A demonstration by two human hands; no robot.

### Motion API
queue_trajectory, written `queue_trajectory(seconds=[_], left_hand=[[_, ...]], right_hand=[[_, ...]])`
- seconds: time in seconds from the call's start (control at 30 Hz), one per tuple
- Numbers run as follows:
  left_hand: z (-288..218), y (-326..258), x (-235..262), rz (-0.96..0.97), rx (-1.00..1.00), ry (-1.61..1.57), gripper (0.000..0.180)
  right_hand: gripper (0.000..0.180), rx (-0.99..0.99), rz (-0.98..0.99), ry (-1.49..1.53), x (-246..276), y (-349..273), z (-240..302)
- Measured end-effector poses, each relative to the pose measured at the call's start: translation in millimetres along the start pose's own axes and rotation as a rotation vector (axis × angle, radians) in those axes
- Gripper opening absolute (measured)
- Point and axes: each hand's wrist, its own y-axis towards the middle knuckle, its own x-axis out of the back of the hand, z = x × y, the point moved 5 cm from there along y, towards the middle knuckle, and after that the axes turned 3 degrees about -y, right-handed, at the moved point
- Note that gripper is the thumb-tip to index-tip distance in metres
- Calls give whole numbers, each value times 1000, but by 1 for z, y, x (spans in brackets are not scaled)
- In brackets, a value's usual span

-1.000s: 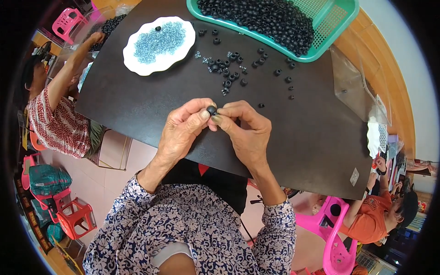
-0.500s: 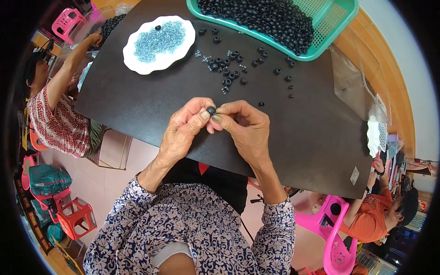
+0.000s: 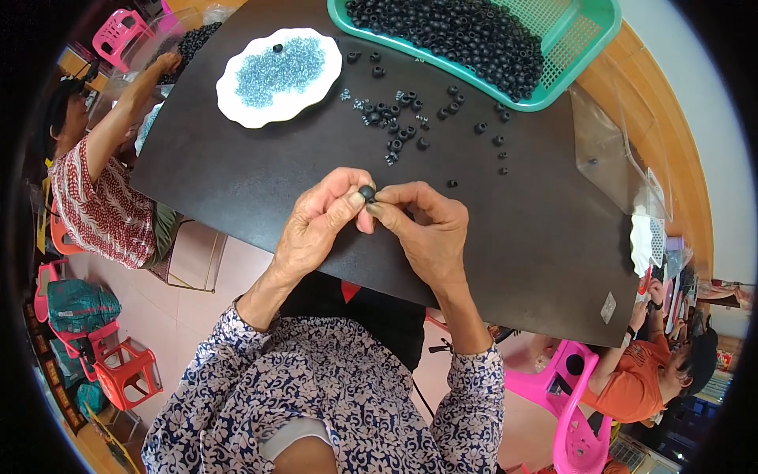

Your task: Assembling small components by inserting blue beads into black rings.

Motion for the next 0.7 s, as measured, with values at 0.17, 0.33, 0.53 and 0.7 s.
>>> queue_trajectory(seconds=[0.17,0.33,0.53,0.7], left_hand=[[0,-1,0,-13,40,158,17],[10,3,-3,63,75,-153,19],[13,1,1,143,196,-361,23],[14,2,0,232,237,-457,30]], right_hand=[[14,62,-4,-116,3,-1,-2],[15,125,20,-97,2,-1,6],[29,186,83,-182,-2,5,14],[39,289,164,-309,-6,4,16]])
